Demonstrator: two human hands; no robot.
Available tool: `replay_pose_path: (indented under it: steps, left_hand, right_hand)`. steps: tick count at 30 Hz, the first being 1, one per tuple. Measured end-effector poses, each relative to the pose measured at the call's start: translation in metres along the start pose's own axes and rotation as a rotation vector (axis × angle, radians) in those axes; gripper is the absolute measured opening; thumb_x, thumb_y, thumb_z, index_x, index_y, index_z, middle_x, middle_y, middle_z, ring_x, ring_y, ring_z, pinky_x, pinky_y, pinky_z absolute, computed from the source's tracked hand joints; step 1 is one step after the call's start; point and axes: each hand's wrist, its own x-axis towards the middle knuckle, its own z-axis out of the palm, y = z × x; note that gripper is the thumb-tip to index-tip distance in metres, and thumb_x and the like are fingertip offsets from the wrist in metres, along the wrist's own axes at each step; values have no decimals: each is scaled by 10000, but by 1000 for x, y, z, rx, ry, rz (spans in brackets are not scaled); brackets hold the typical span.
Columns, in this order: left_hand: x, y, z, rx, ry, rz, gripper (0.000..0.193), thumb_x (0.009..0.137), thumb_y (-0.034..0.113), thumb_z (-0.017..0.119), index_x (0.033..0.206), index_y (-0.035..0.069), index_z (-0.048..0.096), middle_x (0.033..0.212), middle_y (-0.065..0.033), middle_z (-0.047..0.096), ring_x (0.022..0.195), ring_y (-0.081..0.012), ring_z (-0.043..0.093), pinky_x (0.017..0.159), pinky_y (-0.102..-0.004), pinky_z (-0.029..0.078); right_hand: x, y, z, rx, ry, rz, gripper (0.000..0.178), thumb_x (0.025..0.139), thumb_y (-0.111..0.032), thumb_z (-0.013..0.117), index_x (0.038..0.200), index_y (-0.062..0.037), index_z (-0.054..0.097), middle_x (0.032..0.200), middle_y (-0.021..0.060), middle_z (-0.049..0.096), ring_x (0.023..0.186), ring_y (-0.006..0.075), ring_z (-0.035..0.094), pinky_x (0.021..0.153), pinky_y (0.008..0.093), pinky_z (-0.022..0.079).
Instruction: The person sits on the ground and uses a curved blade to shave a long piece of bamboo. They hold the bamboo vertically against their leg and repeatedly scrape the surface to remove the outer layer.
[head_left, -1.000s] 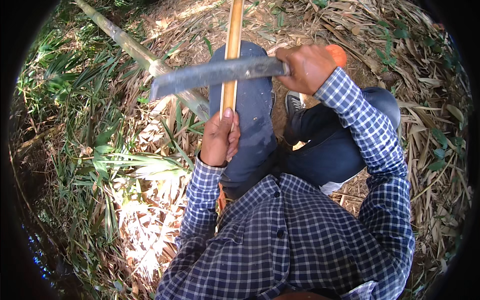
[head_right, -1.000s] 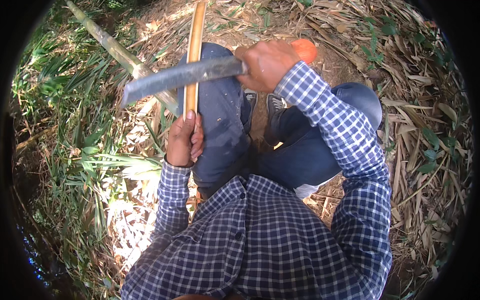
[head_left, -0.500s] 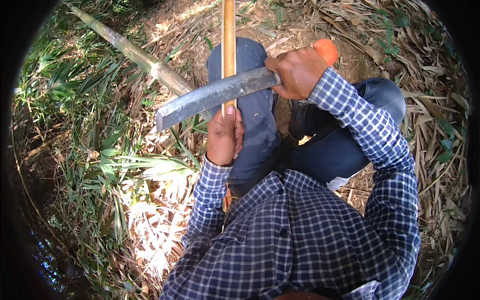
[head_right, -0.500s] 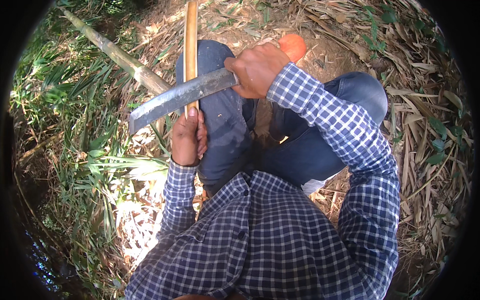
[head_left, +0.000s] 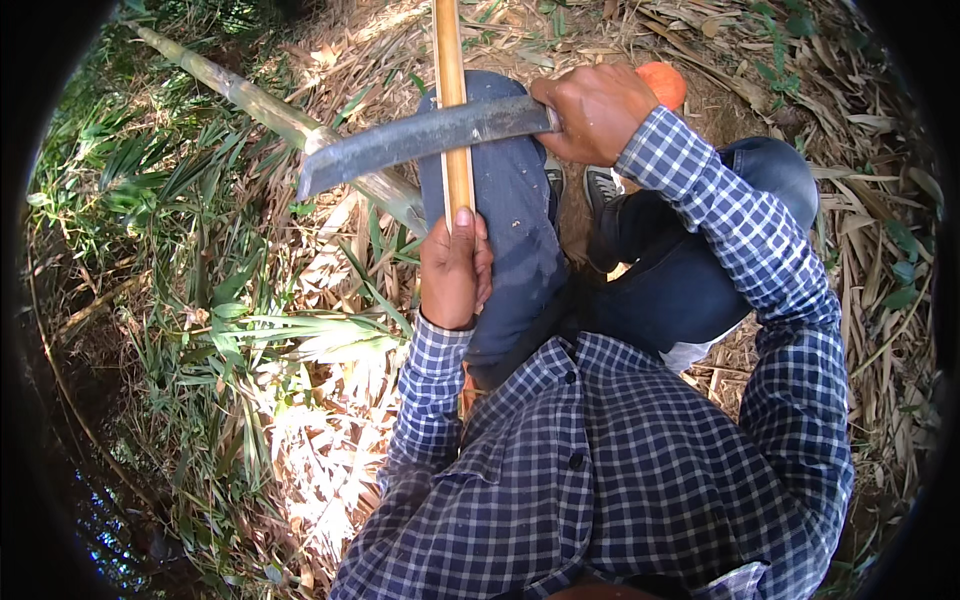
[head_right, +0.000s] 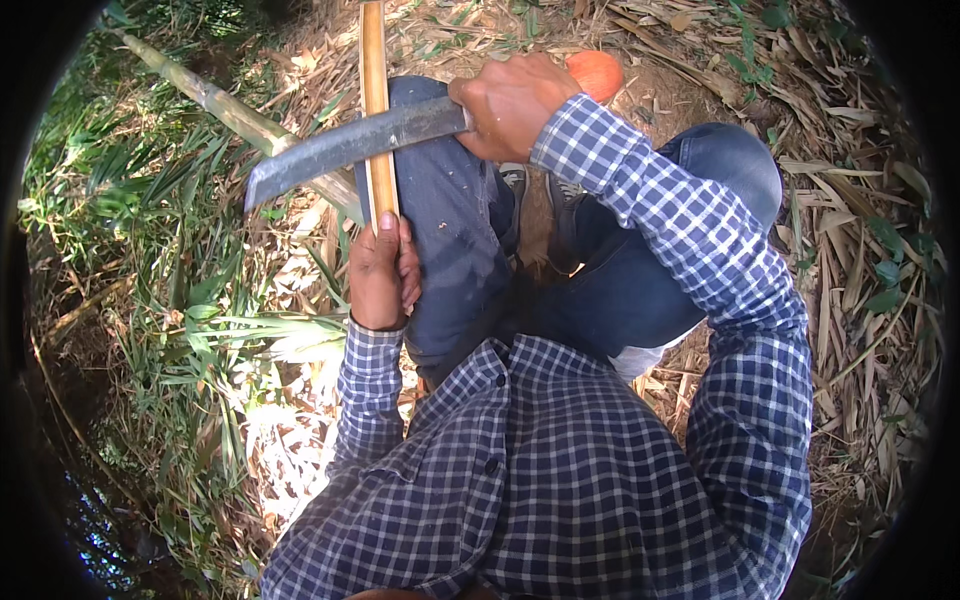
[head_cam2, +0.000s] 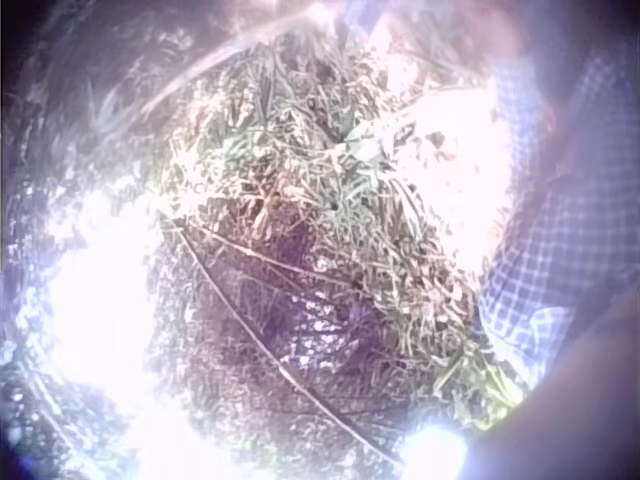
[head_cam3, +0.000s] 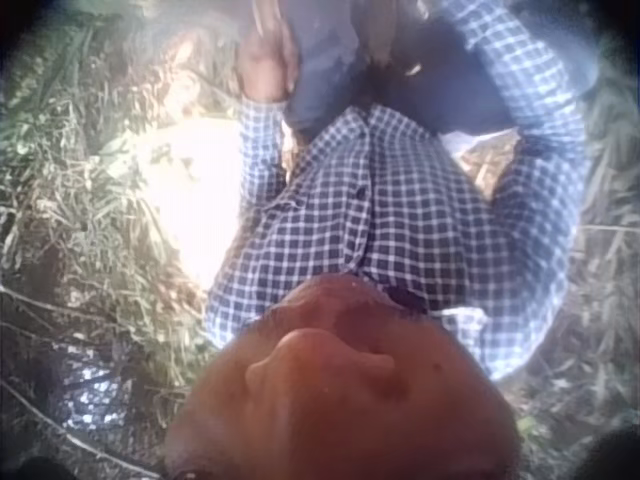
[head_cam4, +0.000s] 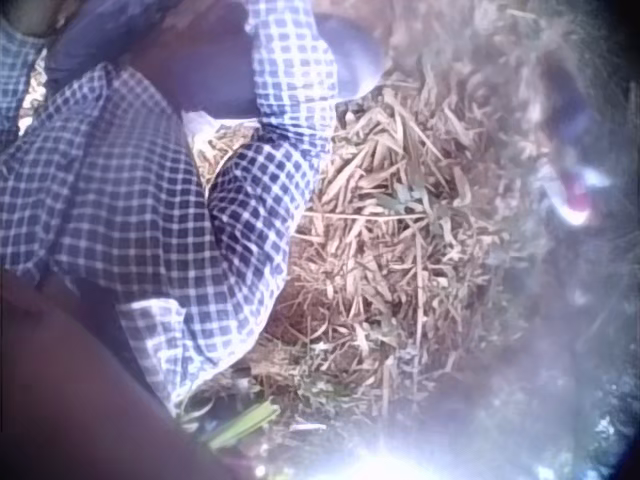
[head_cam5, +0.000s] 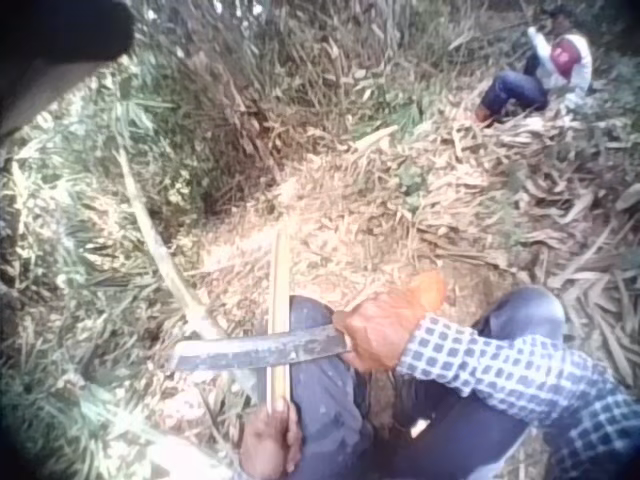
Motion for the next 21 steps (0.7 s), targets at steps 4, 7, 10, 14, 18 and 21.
replay_pose_path:
  steps: [4,7,10,14,18,21]
  left_hand:
    - [1,-1,-2,-19,-5,-5,351,1063,358,397,865,83,486,524,39,346,363,-48,289,327,-215,244]
    - [2,-1,-1,-23,-5,1,355,1064,359,394,867,79,488,527,35,354,361,-47,296,324,-215,252]
    - [0,-2,-5,-12,-15,10,360,1064,357,391,865,75,491,532,29,364,360,-48,304,321,-214,262]
    - [1,2,1,-12,9,1,356,1064,354,396,855,81,493,519,40,346,359,-48,287,326,-214,248]
    - [0,-1,0,24,4,22,359,1061,359,403,851,83,493,519,41,345,359,-49,289,326,-215,252]
    - [1,-3,-4,18,-32,15,371,1066,360,380,863,69,486,538,18,390,355,-53,317,317,-217,273]
  right_hand:
    - [0,5,6,9,-17,-32,262,757,-303,714,904,-88,691,674,166,663,659,356,675,619,473,542]
    - [10,3,7,12,10,60,276,735,-294,718,906,-77,711,722,176,688,697,334,699,665,453,565]
    - [5,-8,-5,-3,-79,32,275,749,-296,708,922,-83,715,747,160,698,731,327,703,679,461,564]
    - [18,7,-2,-29,116,16,246,754,-290,712,894,-89,686,664,172,653,632,358,662,599,483,533]
    - [14,0,-7,-14,-58,61,257,760,-302,693,905,-91,723,744,153,697,732,336,699,694,467,559]
    - [12,-1,-4,-23,-45,19,271,759,-299,698,923,-85,727,754,145,701,738,341,699,680,456,564]
